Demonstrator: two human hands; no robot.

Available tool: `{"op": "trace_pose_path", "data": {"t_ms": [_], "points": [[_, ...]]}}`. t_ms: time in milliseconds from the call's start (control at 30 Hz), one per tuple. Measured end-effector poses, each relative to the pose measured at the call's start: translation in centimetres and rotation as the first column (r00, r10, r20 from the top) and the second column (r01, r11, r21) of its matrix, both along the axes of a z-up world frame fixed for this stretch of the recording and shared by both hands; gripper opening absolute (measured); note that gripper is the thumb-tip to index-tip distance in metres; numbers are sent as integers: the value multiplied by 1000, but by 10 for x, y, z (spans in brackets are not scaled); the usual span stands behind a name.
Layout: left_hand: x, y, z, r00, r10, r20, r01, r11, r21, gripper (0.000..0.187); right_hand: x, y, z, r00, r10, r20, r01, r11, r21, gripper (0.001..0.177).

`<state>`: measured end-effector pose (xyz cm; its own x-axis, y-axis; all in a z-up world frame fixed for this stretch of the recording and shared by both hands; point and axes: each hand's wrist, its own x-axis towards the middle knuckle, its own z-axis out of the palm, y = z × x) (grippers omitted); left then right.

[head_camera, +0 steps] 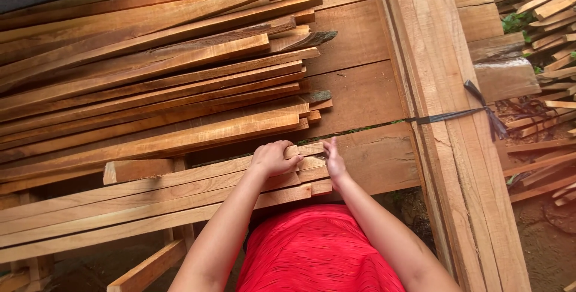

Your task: Sorting through a pile of wood planks and marking individual pieces with a pen.

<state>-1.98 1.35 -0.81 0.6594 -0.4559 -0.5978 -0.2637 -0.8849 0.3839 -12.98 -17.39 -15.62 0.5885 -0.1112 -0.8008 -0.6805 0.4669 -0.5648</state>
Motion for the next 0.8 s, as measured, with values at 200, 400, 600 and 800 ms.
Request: {"op": "trace_pose_path", "data": {"t_ms": [200,400,600,800], "points": [[-35,23,-18,950,-1,312,82,965,-248,97,16,-3,7,911,282,300,-175,925,-337,85],[-61,39,33,956,-206,209,194,978,76,153,12,4,-17,899,275,342,-171,937,-304,80],[-59,35,43,933,-345,103,312,918,244,157,17,3,7,908,310,282,-215,922,-322,83],[-54,35,33,937,-316,146,287,939,192,148,16,6,17,955,214,206,-177,967,-186,82]]}}
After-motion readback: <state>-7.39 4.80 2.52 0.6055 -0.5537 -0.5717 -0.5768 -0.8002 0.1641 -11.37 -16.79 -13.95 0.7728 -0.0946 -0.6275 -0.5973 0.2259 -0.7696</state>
